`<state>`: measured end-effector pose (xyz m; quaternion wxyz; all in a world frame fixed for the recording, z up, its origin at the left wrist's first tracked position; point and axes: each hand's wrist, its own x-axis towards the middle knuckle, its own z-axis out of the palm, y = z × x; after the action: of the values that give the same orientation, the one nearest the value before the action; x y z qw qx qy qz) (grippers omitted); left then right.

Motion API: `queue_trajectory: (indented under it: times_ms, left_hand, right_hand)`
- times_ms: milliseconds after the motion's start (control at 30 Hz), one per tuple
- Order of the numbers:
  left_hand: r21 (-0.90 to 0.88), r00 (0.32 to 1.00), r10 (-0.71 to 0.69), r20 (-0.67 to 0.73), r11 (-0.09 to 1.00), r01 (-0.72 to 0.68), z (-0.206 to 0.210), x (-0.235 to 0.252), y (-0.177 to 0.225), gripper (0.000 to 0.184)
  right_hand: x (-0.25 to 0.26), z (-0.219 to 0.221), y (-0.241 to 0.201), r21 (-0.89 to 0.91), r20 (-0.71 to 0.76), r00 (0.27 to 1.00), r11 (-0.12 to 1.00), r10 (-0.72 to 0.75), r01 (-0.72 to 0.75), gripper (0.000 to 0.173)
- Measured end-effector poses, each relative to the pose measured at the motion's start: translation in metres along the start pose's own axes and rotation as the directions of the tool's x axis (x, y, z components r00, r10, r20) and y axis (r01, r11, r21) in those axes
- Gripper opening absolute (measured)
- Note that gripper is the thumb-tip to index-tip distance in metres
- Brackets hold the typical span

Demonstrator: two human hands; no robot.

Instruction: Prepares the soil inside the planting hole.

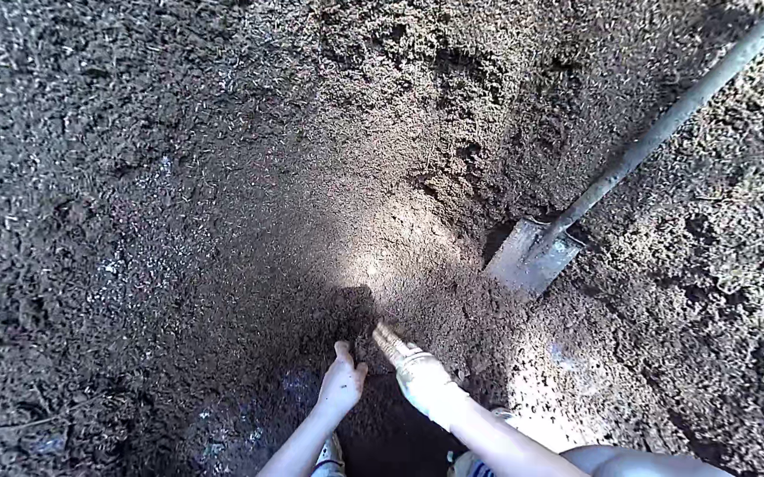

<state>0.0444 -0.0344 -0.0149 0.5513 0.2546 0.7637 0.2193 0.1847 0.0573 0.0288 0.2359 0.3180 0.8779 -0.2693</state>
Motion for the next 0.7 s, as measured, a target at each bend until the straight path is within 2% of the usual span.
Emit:
queue_trajectory:
  times_ms: [133, 200, 233, 267, 300, 333, 367, 400, 433, 500, 567, 700]
  left_hand:
    - [0.022, 1.000, 0.001, -0.017, 1.000, -0.001, 0.002, -0.005, 0.003, 0.059]
    - [-0.022, 0.999, 0.029, -0.032, 0.999, -0.029, 0.002, -0.003, -0.002, 0.059]
    - [-0.058, 0.999, 0.046, -0.020, 0.997, -0.047, -0.001, -0.001, -0.006, 0.060]
    - [-0.106, 0.998, 0.064, 0.002, 0.992, -0.063, -0.006, 0.001, -0.009, 0.061]
    - [-0.182, 0.996, 0.080, 0.041, 0.981, -0.071, -0.010, 0.001, -0.010, 0.062]
    - [-0.280, 0.992, 0.088, 0.089, 0.958, -0.059, -0.012, -0.001, -0.011, 0.061]
    - [-0.356, 0.987, 0.086, 0.137, 0.934, -0.032, -0.014, -0.002, -0.011, 0.060]
    - [-0.391, 0.981, 0.060, 0.183, 0.920, 0.016, -0.016, -0.001, -0.011, 0.060]
    - [-0.374, 0.976, 0.035, 0.213, 0.926, 0.048, -0.017, 0.003, -0.011, 0.064]
    - [-0.281, 0.971, 0.006, 0.238, 0.958, 0.063, -0.018, 0.012, -0.011, 0.070]
    - [-0.206, 0.973, -0.008, 0.232, 0.977, 0.057, -0.018, 0.018, -0.007, 0.073]
    - [-0.226, 0.985, -0.050, 0.164, 0.970, 0.087, -0.012, 0.019, -0.001, 0.071]
  right_hand:
    - [0.011, 0.031, -0.008, -0.033, 0.111, 0.992, 0.998, 0.052, -0.049, 0.076]
    - [0.011, 0.013, -0.006, -0.007, 0.160, 0.987, 1.000, -0.016, 0.018, 0.076]
    - [0.012, 0.000, 0.001, 0.064, 0.142, 0.987, 0.995, -0.082, 0.073, 0.073]
    - [0.014, -0.011, 0.013, 0.168, 0.057, 0.987, 0.976, -0.147, 0.136, 0.064]
    - [0.018, -0.016, 0.026, 0.253, -0.092, 0.981, 0.949, -0.168, 0.186, 0.052]
    - [0.021, -0.019, 0.039, 0.327, -0.195, 0.974, 0.929, -0.111, 0.172, 0.045]
    - [0.023, -0.023, 0.047, 0.403, -0.172, 0.985, 0.913, 0.000, 0.071, 0.050]
    - [0.026, -0.027, 0.051, 0.469, -0.033, 0.992, 0.878, 0.124, -0.094, 0.062]
    - [0.031, -0.023, 0.052, 0.531, 0.132, 0.968, 0.810, 0.211, -0.249, 0.070]
    - [0.042, -0.012, 0.053, 0.597, 0.394, 0.893, 0.679, 0.216, -0.428, 0.077]
    - [0.048, -0.007, 0.044, 0.605, 0.416, 0.885, 0.664, 0.208, -0.440, 0.075]
    - [0.047, -0.012, 0.026, 0.514, 0.318, 0.915, 0.765, 0.249, -0.387, 0.071]
